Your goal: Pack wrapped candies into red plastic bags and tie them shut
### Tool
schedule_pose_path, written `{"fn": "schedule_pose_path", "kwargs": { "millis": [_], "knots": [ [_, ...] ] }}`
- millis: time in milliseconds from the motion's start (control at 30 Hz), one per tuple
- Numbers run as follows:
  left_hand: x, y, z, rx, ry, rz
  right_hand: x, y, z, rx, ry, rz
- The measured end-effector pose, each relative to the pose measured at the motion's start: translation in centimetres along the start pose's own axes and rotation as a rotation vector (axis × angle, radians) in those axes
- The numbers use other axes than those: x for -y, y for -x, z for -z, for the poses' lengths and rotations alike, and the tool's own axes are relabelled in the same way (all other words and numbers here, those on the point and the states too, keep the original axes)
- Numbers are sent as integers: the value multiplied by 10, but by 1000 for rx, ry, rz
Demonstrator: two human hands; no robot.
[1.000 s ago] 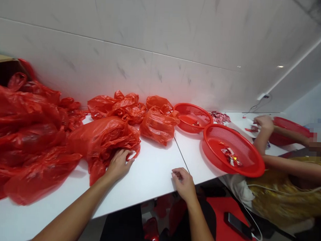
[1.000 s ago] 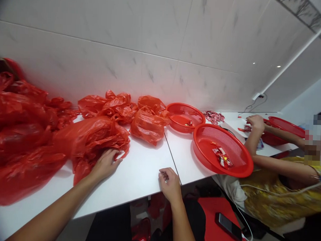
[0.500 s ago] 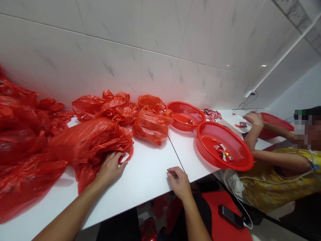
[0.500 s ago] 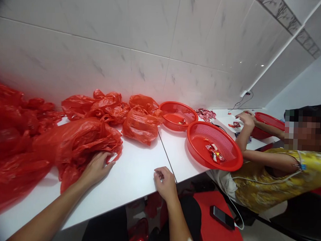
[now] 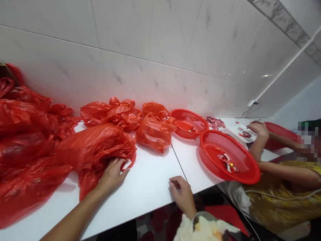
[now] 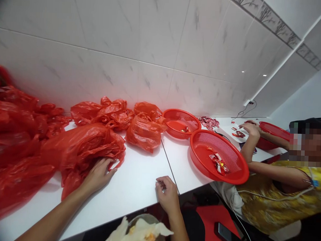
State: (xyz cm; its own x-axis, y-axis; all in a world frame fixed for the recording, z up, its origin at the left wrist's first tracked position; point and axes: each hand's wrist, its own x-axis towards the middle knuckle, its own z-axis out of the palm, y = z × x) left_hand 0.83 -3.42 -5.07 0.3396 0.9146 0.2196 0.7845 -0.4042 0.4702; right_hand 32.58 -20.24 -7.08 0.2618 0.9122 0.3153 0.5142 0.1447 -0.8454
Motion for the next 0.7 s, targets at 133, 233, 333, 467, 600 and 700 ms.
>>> {"fn": "schedule_pose_path", "kwargs": {
  "millis": [133,233,333,467,600,700],
  "knots": [
    [0,-1,-1,10,-12,7,-2,0,0,8,8,-7],
    [-1,-1,-2,1,-19,-1,-4,0,1,20,6,-13],
    [-3,-1,-1,-18,-14,-15,-4,0,1,16,5,-6],
    [-5,0,-1,-19,-4,-15,-2,0,2,16,8,-9],
    [-7,1,0,-18,-7,-5,-1,2,3,24,14,-14],
    [-7,3,0,-14,-2,-14,-2,4,3,31,6,-32]
  ]
}}
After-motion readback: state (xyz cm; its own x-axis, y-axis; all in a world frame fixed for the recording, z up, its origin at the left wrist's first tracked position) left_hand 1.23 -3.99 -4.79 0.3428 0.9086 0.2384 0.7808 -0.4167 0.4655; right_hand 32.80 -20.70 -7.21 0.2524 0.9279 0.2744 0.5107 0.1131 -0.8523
